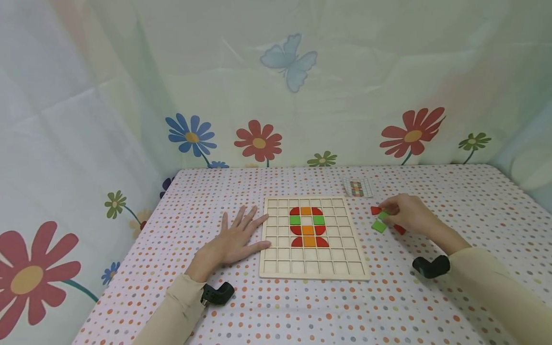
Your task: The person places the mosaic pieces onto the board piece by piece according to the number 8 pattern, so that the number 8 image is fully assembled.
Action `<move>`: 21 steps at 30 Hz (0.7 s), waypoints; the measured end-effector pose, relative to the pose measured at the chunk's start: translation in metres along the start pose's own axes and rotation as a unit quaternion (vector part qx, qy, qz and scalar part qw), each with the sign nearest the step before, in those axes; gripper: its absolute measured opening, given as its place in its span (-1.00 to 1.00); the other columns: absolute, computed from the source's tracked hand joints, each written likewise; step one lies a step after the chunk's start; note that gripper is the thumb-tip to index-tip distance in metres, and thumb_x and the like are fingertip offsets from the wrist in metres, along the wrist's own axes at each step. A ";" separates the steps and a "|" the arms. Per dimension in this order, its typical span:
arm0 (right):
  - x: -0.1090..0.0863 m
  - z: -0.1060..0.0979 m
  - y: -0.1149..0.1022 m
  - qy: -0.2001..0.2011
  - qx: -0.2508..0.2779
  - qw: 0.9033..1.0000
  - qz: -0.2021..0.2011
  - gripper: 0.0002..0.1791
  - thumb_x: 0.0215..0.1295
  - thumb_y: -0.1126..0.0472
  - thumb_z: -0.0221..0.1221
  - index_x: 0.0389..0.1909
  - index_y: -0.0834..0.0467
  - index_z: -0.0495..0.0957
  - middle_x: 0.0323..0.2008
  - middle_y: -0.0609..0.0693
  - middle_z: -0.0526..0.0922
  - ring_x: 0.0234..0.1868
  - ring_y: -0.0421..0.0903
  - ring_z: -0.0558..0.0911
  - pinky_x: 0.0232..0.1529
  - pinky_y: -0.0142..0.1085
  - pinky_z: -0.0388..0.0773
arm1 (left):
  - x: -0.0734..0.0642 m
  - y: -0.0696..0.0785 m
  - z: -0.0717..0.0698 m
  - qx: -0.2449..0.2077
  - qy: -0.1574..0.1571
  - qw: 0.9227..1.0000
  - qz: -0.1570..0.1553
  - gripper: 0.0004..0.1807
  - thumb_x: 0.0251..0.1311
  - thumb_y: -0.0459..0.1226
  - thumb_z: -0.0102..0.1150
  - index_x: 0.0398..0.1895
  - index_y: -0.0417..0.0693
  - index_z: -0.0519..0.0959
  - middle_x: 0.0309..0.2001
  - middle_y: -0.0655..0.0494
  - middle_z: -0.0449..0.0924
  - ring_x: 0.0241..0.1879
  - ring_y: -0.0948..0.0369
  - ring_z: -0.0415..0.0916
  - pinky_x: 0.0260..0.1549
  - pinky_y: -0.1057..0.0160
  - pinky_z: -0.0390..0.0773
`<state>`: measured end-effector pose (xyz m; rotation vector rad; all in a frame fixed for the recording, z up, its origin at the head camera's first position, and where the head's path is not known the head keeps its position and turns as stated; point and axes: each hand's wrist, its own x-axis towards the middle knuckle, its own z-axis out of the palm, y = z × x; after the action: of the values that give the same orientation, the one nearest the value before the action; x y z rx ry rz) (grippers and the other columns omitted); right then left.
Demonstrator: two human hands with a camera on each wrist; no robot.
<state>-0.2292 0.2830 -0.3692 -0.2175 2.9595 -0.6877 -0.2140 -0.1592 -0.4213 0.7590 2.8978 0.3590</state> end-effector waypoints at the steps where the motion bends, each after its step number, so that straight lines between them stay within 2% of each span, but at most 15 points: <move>1: 0.000 -0.001 0.000 -0.001 0.000 1.000 -0.001 -0.55 0.24 0.45 0.36 0.11 0.57 0.56 -0.05 0.46 0.65 -0.03 0.37 0.62 -0.03 0.15 0.64 | 0.000 0.001 -0.001 0.002 -0.003 1.000 -0.001 -0.11 0.46 0.35 -0.11 0.73 0.28 -0.02 0.72 0.00 -0.27 0.67 -0.10 -0.47 0.45 -0.46 -0.48; 6: -0.002 -0.005 0.001 -0.007 -0.005 1.000 -0.003 -0.64 0.18 0.43 0.42 -0.01 0.48 0.68 -0.14 0.36 0.70 -0.16 0.24 0.62 -0.20 -0.01 0.66 | 0.000 0.002 -0.002 0.001 -0.010 1.000 -0.004 -0.11 0.47 0.35 -0.11 0.73 0.29 -0.03 0.72 0.01 -0.29 0.67 -0.10 -0.49 0.45 -0.46 -0.50; 9: -0.005 -0.006 0.002 -0.004 -0.006 1.000 -0.003 -0.67 0.14 0.43 0.46 -0.05 0.44 0.72 -0.22 0.27 0.71 -0.27 0.10 0.54 -0.36 -0.18 0.54 | 0.000 0.003 -0.002 -0.001 -0.011 1.000 -0.007 -0.11 0.47 0.36 -0.13 0.73 0.29 -0.03 0.72 0.02 -0.29 0.67 -0.09 -0.48 0.45 -0.45 -0.50; 12: -0.010 -0.005 0.001 0.011 -0.008 1.000 -0.012 -0.70 0.13 0.46 0.46 -0.08 0.43 0.74 -0.28 0.20 0.70 -0.32 0.04 0.50 -0.40 -0.22 0.47 | -0.001 0.003 -0.001 0.000 -0.009 1.000 -0.009 -0.11 0.46 0.36 -0.13 0.73 0.28 -0.02 0.72 0.01 -0.27 0.67 -0.10 -0.47 0.45 -0.46 -0.48; 14: -0.014 -0.004 -0.004 0.030 -0.008 0.999 -0.031 -0.73 0.12 0.48 0.46 -0.12 0.41 0.76 -0.30 0.19 0.71 -0.34 0.03 0.53 -0.40 -0.22 0.49 | -0.001 0.003 -0.002 0.002 -0.008 1.000 -0.009 -0.11 0.46 0.36 -0.12 0.73 0.28 -0.01 0.72 0.01 -0.27 0.67 -0.11 -0.46 0.45 -0.46 -0.48; 18: -0.025 -0.002 -0.022 0.062 0.006 0.993 -0.097 -0.78 0.12 0.49 0.46 -0.17 0.36 0.79 -0.33 0.11 0.74 -0.32 -0.01 0.63 -0.37 -0.24 0.57 | -0.001 0.003 -0.002 0.002 -0.006 1.000 -0.007 -0.11 0.46 0.35 -0.11 0.72 0.27 0.00 0.72 0.00 -0.26 0.67 -0.12 -0.46 0.45 -0.47 -0.48; 21: -0.032 0.001 -0.045 0.052 0.033 0.988 -0.142 -0.78 0.16 0.46 0.46 -0.15 0.31 0.81 -0.34 -0.03 0.72 -0.31 -0.11 0.62 -0.33 -0.30 0.62 | -0.002 0.003 -0.002 0.001 -0.005 1.000 -0.004 -0.11 0.46 0.35 -0.11 0.72 0.26 0.01 0.72 0.00 -0.25 0.67 -0.12 -0.45 0.45 -0.47 -0.47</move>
<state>-0.1919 0.2479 -0.3485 -0.6265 3.0291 -0.8507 -0.2113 -0.1579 -0.4181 0.7456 2.8907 0.3505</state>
